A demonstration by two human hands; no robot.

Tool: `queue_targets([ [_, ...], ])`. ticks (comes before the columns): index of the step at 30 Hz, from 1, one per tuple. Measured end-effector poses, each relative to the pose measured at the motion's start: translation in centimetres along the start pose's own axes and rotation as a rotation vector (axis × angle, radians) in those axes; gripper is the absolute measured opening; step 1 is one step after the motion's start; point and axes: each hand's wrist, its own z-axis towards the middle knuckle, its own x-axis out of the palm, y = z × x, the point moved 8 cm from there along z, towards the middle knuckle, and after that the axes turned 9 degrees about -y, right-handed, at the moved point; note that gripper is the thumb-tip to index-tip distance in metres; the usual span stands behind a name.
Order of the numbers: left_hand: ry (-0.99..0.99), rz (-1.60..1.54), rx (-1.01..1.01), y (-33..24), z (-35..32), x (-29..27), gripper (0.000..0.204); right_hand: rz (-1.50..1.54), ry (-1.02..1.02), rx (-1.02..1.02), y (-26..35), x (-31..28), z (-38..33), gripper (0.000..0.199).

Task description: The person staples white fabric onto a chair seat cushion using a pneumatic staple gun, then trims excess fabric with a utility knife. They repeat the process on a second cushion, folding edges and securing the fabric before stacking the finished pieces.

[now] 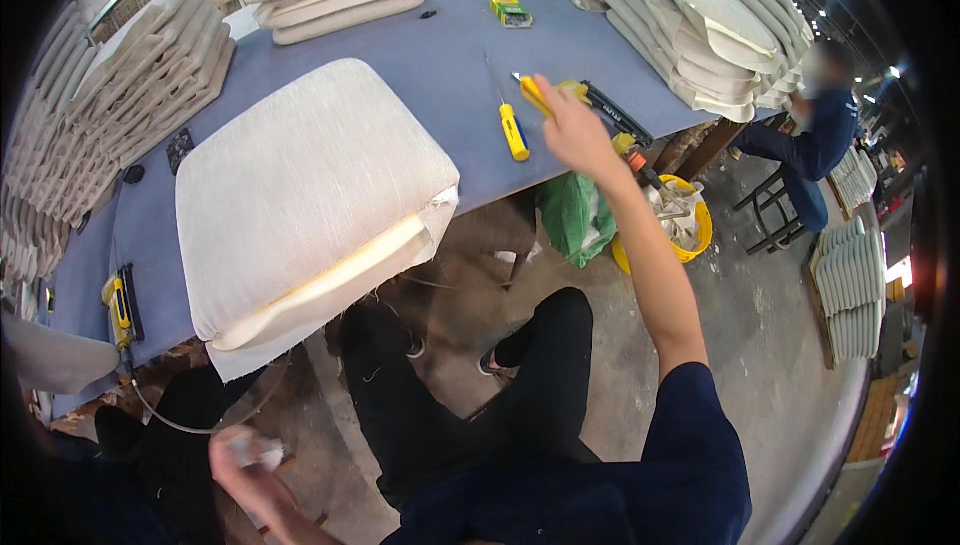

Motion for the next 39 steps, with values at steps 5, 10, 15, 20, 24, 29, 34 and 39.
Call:
queue_targets([
  [5, 0.947, -0.703, 0.159, -8.7, -11.1, 15.0, 0.045, -0.118, -0.454, -0.236, 1.0, -6.9, 3.5, 0.060],
  [10, 1.005, -0.272, 0.686, -12.7, -12.7, 19.3, 0.023, 1.008, 0.712, -0.001, 18.0, -6.6, -14.2, 0.050],
  [15, 1.153, -0.048, 0.706, -8.0, -15.0, 23.2, 0.017, 1.396, 0.882, 0.559, 19.1, -2.5, -33.4, 0.042],
  [20, 1.200, 0.210, 0.894, -6.6, -14.1, 27.7, 0.024, 1.034, 0.084, 0.950, 7.1, -8.1, -35.2, 0.023],
  [24, 0.876, 0.515, 1.186, -6.2, -6.9, 35.4, 0.057, 0.424, -0.499, 0.905, -9.9, -19.4, -29.0, 0.025],
  [29, 0.855, 0.668, 1.302, -7.1, -4.6, 43.3, 0.051, 0.596, -1.082, 0.701, -32.2, -27.6, -21.6, 0.009],
  [34, 0.847, 0.694, 1.276, -6.6, -4.3, 44.2, 0.042, 0.396, -1.315, 0.472, -42.5, -25.6, -17.8, 0.014],
  [39, 0.931, 0.594, 1.059, -7.0, -3.8, 45.4, 0.037, -0.559, -0.131, 0.973, -49.6, -21.7, -22.6, 0.057],
])
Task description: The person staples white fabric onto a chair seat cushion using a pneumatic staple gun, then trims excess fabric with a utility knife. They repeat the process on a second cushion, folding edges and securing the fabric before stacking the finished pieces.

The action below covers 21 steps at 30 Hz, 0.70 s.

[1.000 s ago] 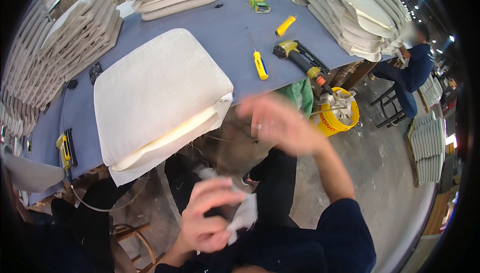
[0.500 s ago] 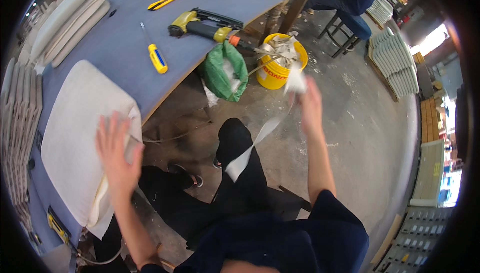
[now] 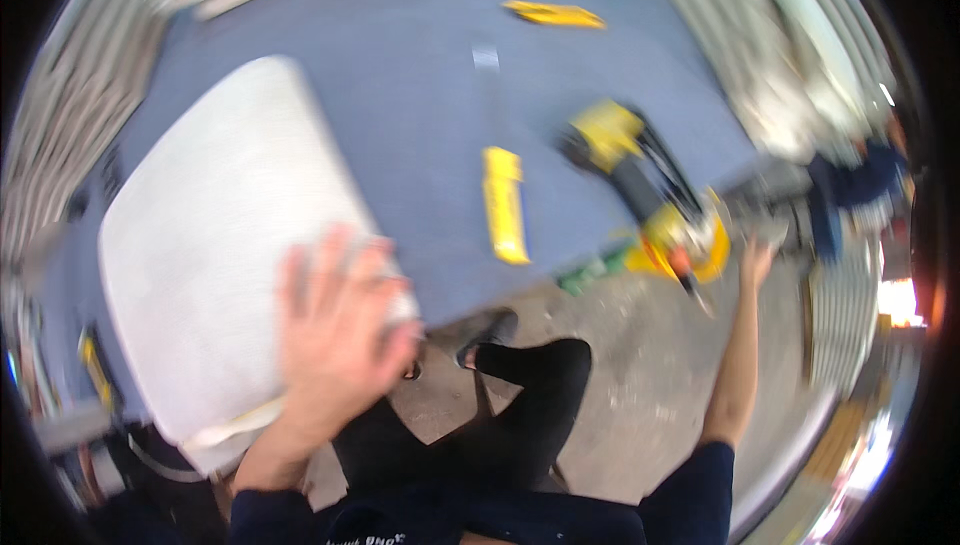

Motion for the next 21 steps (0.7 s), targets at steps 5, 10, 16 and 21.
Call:
queue_targets([
  [5, 0.102, -0.251, -0.156, 2.6, -0.2, -2.0, 0.046, 0.272, 0.048, -0.327, 9.8, 1.1, -8.8, 0.058],
  [10, 0.017, -0.574, -0.363, 7.0, -1.4, -6.9, 0.052, 0.297, 0.015, -0.431, 22.3, -10.6, -17.6, 0.057],
  [16, -0.364, -0.125, -0.928, 25.2, -10.1, -20.5, 0.058, 0.608, 0.766, -0.117, 45.5, -14.7, -33.9, 0.047],
  [21, -0.457, -0.610, -1.680, 37.6, -25.3, -17.9, 0.059, 0.733, 1.046, -0.184, 60.2, -0.5, -46.3, 0.066],
])
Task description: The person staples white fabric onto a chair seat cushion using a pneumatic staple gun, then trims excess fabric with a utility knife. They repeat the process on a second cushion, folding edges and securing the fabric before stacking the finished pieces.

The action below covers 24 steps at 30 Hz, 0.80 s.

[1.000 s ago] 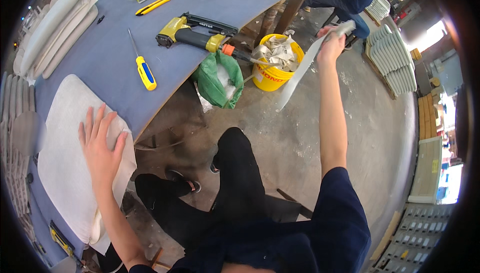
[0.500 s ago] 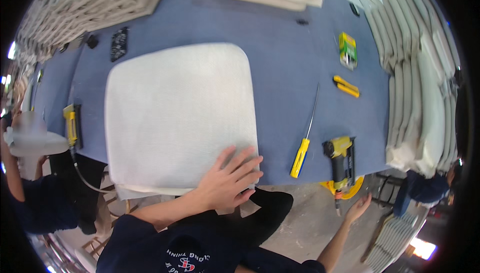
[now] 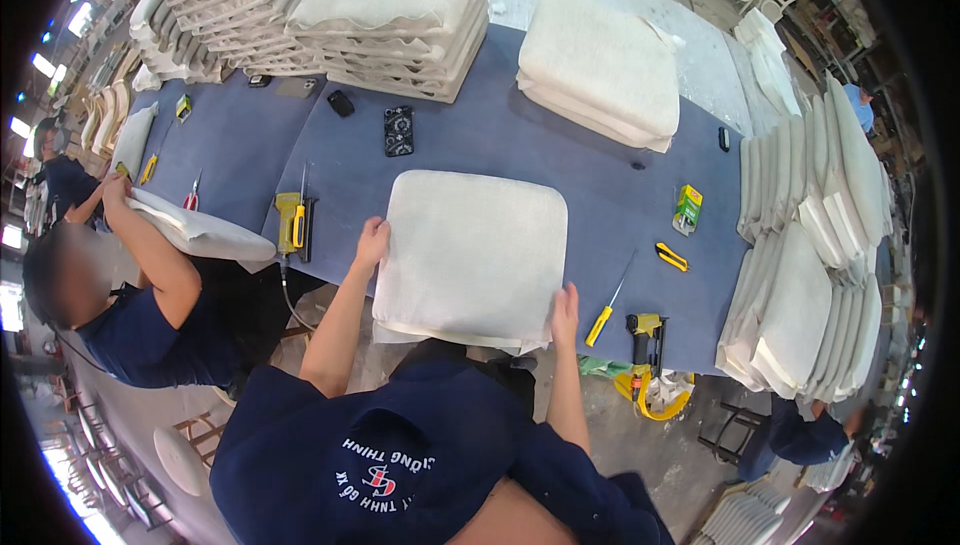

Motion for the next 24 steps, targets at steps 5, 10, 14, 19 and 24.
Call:
queue_targets([
  [5, 0.153, -0.508, -0.279, -4.9, -6.2, 6.0, 0.063, 0.146, 0.011, 0.347, 1.0, -0.3, 4.4, 0.074],
  [10, 0.100, -0.741, 0.118, -11.6, -6.4, 2.5, 0.063, 0.194, -0.303, -0.004, 11.1, -5.4, -3.4, 0.081],
  [14, 0.122, -0.695, 0.320, -25.5, -4.4, 5.4, 0.064, 0.116, -0.122, -0.380, 19.4, -9.1, -12.2, 0.096],
  [19, 0.508, -0.661, 0.718, -39.2, -7.8, 12.7, 0.055, -0.135, 0.150, -0.404, 26.3, -5.1, -18.8, 0.104],
  [24, 0.609, -0.822, 0.271, -36.6, -0.2, 19.1, 0.046, -0.117, 0.222, -0.487, 30.3, -1.8, -20.8, 0.096],
])
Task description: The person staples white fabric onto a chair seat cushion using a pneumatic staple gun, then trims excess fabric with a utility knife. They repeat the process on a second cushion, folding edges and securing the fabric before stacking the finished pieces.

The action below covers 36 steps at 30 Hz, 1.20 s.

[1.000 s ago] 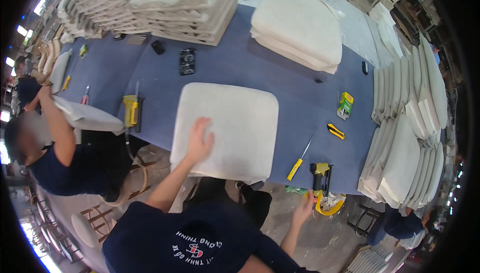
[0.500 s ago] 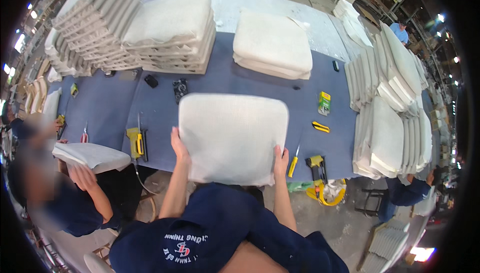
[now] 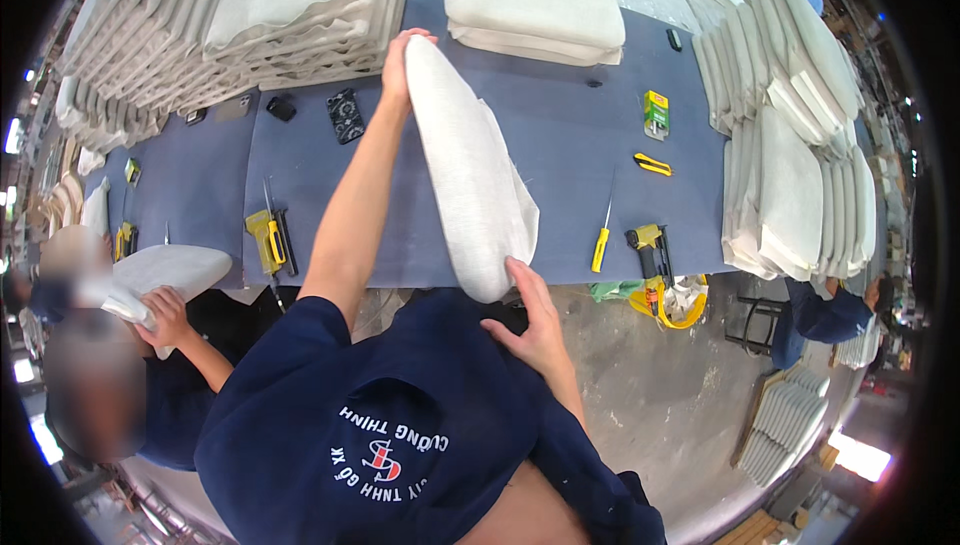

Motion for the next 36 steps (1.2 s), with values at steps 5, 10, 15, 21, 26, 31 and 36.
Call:
queue_targets([
  [5, 0.022, 0.114, -0.007, 0.3, -0.7, 1.2, 0.048, -0.013, -0.026, -0.013, 0.1, -0.1, 0.7, 0.102],
  [10, 0.062, 0.434, 0.113, -1.2, -2.8, 4.5, 0.052, -0.141, -0.097, -0.093, 0.5, -1.6, 2.5, 0.110],
  [15, 0.130, 0.801, 0.605, -3.1, -6.3, 7.3, 0.054, -0.232, -0.089, -0.120, 0.4, -1.8, 4.4, 0.111],
  [21, 0.364, 1.100, 0.641, -2.0, -23.3, 11.3, 0.052, -0.107, -0.191, 0.000, -2.2, -2.6, 4.4, 0.106],
  [26, 0.531, 1.204, 0.641, -2.0, -32.7, 12.5, 0.051, -0.076, -0.197, 0.054, -1.8, -3.0, 5.0, 0.103],
  [31, 0.712, 1.355, 0.705, -1.7, -35.8, 14.6, 0.051, 0.089, -0.264, 0.083, -5.1, -2.8, 3.1, 0.106],
  [36, 0.915, 1.324, 0.712, -2.6, -38.3, 15.6, 0.060, -0.105, -0.215, 0.108, -3.3, -4.0, 2.6, 0.098],
])
